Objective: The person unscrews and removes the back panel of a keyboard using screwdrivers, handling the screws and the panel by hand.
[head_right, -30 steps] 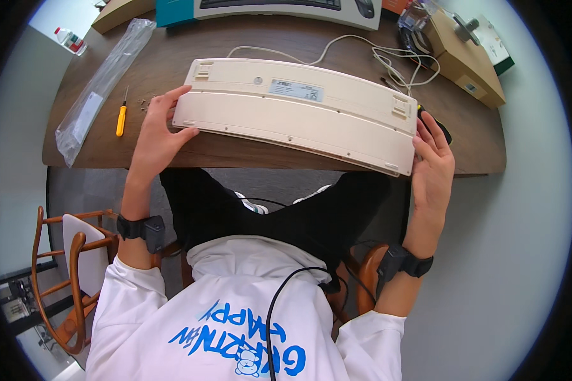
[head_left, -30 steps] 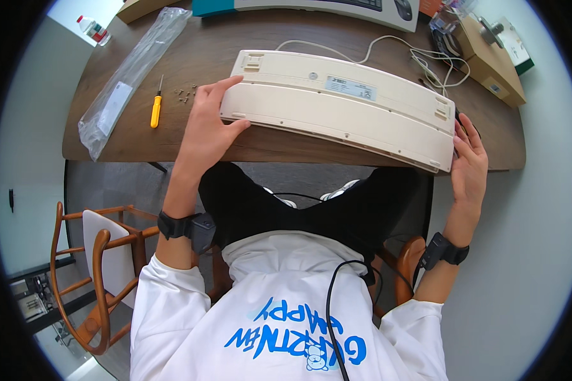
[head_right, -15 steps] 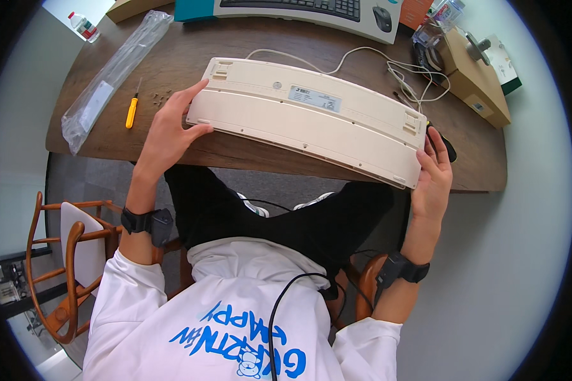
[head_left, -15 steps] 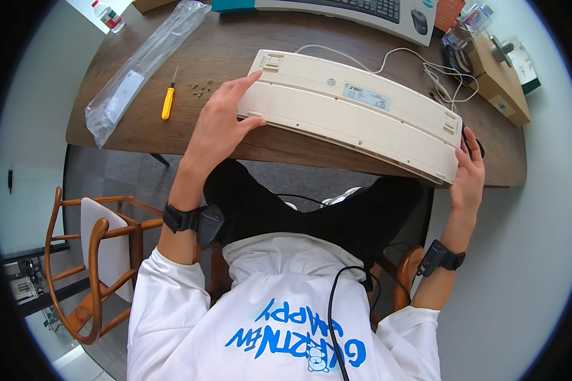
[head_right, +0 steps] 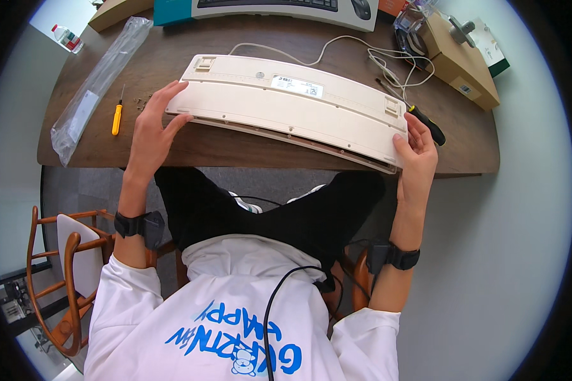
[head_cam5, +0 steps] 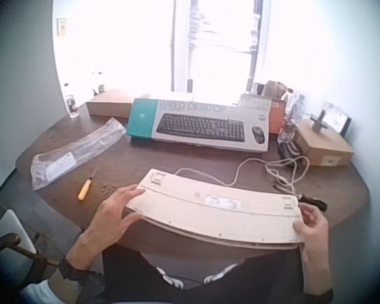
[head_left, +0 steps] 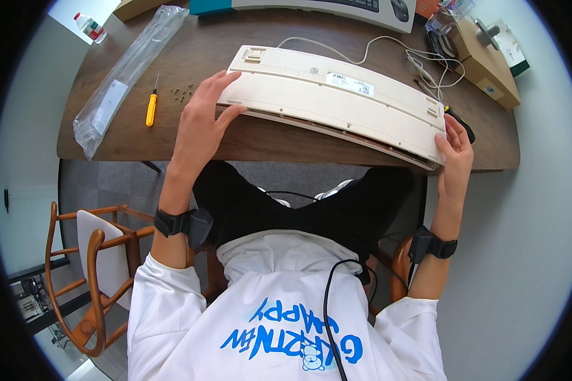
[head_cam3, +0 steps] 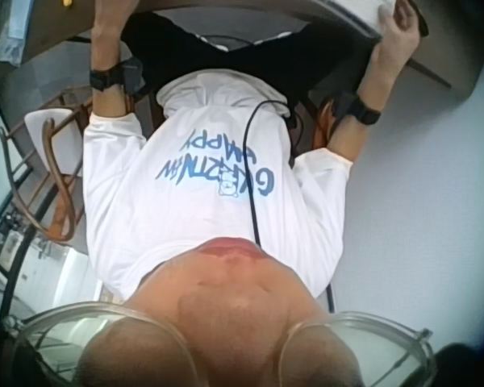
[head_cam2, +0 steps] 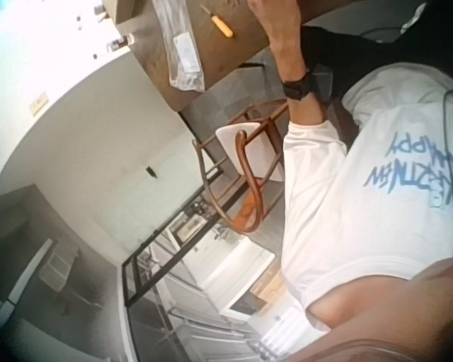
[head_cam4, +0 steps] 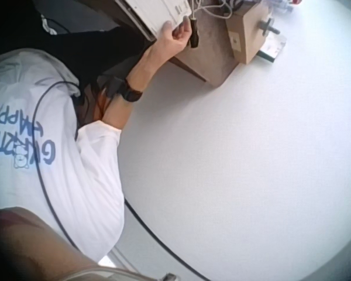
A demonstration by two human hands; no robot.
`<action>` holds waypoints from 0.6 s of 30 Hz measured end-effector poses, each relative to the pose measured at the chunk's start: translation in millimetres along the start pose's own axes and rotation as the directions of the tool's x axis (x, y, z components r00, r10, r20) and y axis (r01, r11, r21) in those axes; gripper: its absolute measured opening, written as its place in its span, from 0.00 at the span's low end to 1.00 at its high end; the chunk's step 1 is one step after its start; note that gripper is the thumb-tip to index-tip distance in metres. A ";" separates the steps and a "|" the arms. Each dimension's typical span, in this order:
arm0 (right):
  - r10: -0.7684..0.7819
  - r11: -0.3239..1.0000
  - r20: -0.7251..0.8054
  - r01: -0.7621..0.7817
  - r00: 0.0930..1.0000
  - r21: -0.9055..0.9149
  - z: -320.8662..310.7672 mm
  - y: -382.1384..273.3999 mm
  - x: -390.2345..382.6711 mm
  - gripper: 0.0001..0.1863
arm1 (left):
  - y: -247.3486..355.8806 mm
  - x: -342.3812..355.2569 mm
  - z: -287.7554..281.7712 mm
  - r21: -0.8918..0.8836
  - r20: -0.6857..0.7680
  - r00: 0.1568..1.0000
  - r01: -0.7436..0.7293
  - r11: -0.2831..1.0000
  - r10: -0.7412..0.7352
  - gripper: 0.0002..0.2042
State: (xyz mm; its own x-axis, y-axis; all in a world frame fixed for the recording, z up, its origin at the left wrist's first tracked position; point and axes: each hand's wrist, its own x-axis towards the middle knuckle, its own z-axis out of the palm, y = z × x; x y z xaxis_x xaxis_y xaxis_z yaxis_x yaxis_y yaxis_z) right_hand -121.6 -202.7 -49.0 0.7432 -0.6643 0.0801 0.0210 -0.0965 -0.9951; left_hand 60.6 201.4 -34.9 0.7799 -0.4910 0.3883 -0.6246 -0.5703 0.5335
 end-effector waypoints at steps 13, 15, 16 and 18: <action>0.007 0.998 -0.046 -0.004 0.999 0.060 3.5 3.2 0.7 0.23 | -5.4 -1.9 4.8 0.144 -0.025 0.993 -0.109 0.983 0.114 0.25; 0.004 0.999 -0.035 -0.002 0.999 0.050 0.6 3.6 2.2 0.23 | -7.1 -2.0 5.6 0.155 -0.022 0.993 -0.111 0.982 0.116 0.26; 0.002 1.000 -0.024 -0.002 1.000 0.020 -3.1 4.1 3.5 0.23 | -7.9 -1.8 5.8 0.162 -0.017 0.992 -0.117 0.980 0.121 0.27; 0.002 1.000 -0.002 -0.002 1.000 -0.007 -7.2 4.0 5.3 0.23 | -8.8 -1.1 4.0 0.147 -0.020 0.990 -0.132 0.980 0.137 0.28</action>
State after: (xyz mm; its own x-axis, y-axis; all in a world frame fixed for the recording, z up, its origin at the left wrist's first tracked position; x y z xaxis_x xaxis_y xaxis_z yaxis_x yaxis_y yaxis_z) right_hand -122.4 -211.9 -52.1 0.7417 -0.6661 0.0783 0.0151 -0.1001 -0.9949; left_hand 65.1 204.4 -43.0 0.6879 -0.5512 0.4722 -0.7214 -0.5911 0.3608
